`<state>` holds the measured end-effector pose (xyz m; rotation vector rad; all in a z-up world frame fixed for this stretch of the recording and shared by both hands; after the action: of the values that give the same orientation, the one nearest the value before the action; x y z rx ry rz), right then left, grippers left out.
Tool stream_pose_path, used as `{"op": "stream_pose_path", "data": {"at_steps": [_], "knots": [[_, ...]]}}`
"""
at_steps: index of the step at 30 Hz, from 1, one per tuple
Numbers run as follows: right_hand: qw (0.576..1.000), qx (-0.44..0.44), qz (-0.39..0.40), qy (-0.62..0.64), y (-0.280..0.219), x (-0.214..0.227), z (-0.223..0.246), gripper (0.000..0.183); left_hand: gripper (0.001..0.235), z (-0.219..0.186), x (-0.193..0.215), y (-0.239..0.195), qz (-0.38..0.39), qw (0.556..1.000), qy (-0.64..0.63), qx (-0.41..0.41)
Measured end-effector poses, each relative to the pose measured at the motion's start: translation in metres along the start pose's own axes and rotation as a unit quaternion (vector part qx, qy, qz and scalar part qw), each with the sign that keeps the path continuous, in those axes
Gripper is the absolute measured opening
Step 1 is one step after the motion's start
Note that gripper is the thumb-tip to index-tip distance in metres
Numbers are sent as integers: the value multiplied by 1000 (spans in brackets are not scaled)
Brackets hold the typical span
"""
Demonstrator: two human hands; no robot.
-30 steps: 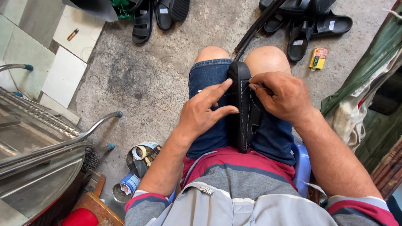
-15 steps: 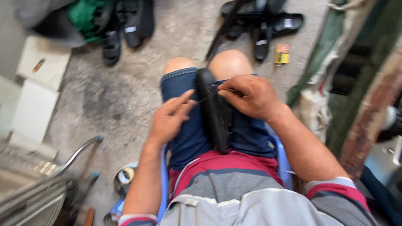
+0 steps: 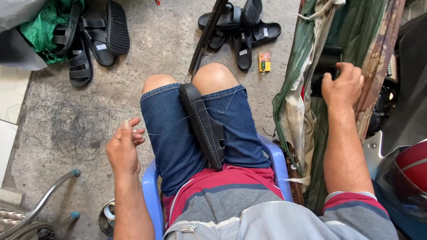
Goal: The person sits on a stool and sews a black slipper held on their lap using a needle and thread. They repeatedly push the needle through the slipper's sole and pull the thread to secure the stitching.
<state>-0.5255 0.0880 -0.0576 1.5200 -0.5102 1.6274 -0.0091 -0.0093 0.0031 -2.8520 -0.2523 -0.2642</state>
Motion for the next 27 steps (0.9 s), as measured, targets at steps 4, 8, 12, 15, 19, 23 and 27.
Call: {"op": "stream_pose_path", "data": {"at_steps": [4,8,12,15,19,23,27], "knots": [[992,-71,68,-77,-3,-5,17,59,41,-2,-12,-3,37,998,16,-44],[992,-76,57,-88,-6,-13,30,64,38,-2,-12,-2,31,998,7,-46],[981,-141,109,-80,-4,-9,34,66,40,5,-9,-2,36,998,8,-51],[978,-154,120,-74,-1,-8,34,71,39,4,-10,-2,36,998,17,-55],[972,-161,139,-100,1,-6,36,76,36,4,-12,-2,34,998,21,-56],[971,-159,146,-99,1,-3,37,78,39,3,-10,-2,32,997,29,-70],[980,-147,127,-41,-8,11,42,75,27,-7,1,-1,19,997,64,-28]]}}
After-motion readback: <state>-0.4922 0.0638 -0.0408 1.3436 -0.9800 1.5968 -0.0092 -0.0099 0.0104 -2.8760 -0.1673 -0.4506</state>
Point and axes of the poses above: each hand's wrist, its own y-axis towards the middle knuckle, its own x-axis out of the back of the hand, z = x × y, the point moved 1 cm from there along y, towards the middle knuckle, and after that the axes turned 11 degrees about -x, right-handed, at the moved point
